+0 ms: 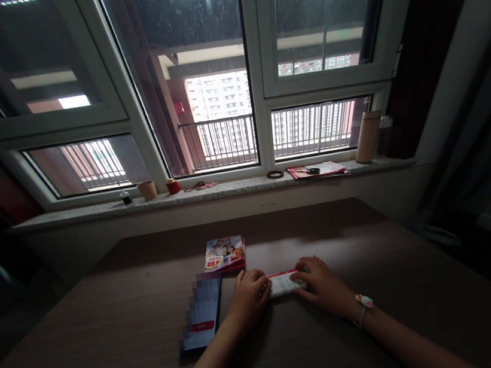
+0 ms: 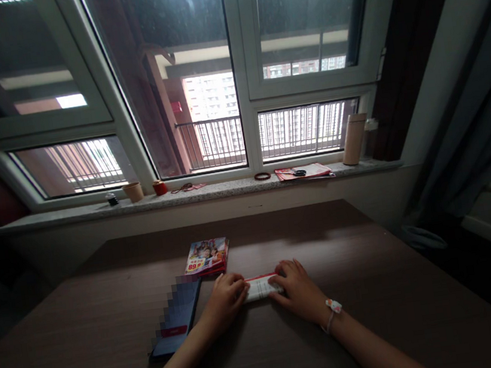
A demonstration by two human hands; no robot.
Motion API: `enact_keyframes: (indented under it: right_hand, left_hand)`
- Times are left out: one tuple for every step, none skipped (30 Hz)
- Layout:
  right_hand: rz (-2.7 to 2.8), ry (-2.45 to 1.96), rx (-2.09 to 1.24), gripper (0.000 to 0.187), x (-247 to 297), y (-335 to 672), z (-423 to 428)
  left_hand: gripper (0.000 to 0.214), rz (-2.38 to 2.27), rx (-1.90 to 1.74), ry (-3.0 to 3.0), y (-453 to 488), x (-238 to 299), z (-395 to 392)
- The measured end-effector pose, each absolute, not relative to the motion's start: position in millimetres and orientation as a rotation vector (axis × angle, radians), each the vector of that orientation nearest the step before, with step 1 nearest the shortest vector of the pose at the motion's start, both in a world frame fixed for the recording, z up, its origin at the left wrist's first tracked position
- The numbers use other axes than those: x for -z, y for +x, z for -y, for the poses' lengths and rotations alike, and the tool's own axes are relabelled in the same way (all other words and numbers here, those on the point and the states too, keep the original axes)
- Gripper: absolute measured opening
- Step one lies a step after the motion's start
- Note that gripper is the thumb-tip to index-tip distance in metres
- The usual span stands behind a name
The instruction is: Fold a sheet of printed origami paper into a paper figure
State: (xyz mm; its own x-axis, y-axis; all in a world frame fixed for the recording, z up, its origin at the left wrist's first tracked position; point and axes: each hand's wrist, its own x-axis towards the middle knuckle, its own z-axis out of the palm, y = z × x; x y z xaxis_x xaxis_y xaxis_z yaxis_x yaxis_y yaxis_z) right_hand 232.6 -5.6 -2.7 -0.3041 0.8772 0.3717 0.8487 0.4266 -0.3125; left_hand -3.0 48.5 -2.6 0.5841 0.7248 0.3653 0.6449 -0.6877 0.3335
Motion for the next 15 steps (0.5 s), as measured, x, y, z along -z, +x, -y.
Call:
enact_keyframes:
  right_hand:
    - [2.2,-1.457,-0.08,0.029,3.0,232.8,5.4]
    - [2.202,-1.459,-0.082,0.029,3.1,233.0,5.2]
    - [2.203,-1.461,-0.082,0.029,3.3,233.0,5.1]
    - [2.202,-1.463,-0.082,0.029,3.4,233.1,5.1]
    - [2.2,-1.465,-0.08,0.029,3.4,233.0,5.0]
    - [2.199,-1.465,-0.078,0.029,3.5,233.0,4.9]
    - [2.195,-1.464,-0.074,0.029,3.6,232.9,4.8]
    - [2.192,-1.462,-0.069,0.029,3.7,232.8,4.7]
    - [2.189,-1.459,-0.064,0.029,3.8,232.8,4.5]
    - [2.186,-1.457,-0.06,0.029,3.9,232.8,4.4]
    - [2.184,-1.456,-0.059,0.029,3.9,232.8,4.2]
    - [2.184,-1.455,-0.06,0.029,3.8,232.9,4.1]
    - [2.185,-1.455,-0.063,0.029,3.6,232.9,4.0]
    - [2.185,-1.456,-0.066,0.029,3.4,232.9,3.9]
    - [2.185,-1.457,-0.07,0.029,3.1,232.9,3.9]
  left_hand:
    - [0.023,-1.155,-0.718,2.647,-3.1,2.5,-48.6]
    - [0.023,-1.155,-0.712,2.647,-3.1,2.4,-48.8]
    - [0.023,-1.155,-0.704,2.646,-3.1,2.3,-49.1]
    - [0.023,-1.156,-0.694,2.644,-3.0,2.2,-49.4]
    - [0.023,-1.16,-0.686,2.641,-2.9,2.2,-49.8]
    - [0.022,-1.163,-0.68,2.64,-2.8,2.2,-50.1]
    - [0.022,-1.166,-0.679,2.64,-2.7,2.3,-50.3]
    - [0.022,-1.166,-0.684,2.641,-2.6,2.4,-50.5]
    - [0.022,-1.164,-0.69,2.642,-2.6,2.6,-50.6]
    - [0.023,-1.162,-0.696,2.643,-2.6,2.8,-50.6]
    - [0.023,-1.158,-0.702,2.644,-2.6,2.9,-50.6]
    - [0.023,-1.156,-0.706,2.643,-2.5,2.9,-50.6]
    - [0.023,-1.157,-0.707,2.642,-2.5,2.7,-50.5]
    - [0.023,-1.159,-0.705,2.641,-2.4,2.5,-50.5]
    - [0.023,-1.162,-0.705,2.64,-2.3,2.1,-50.4]
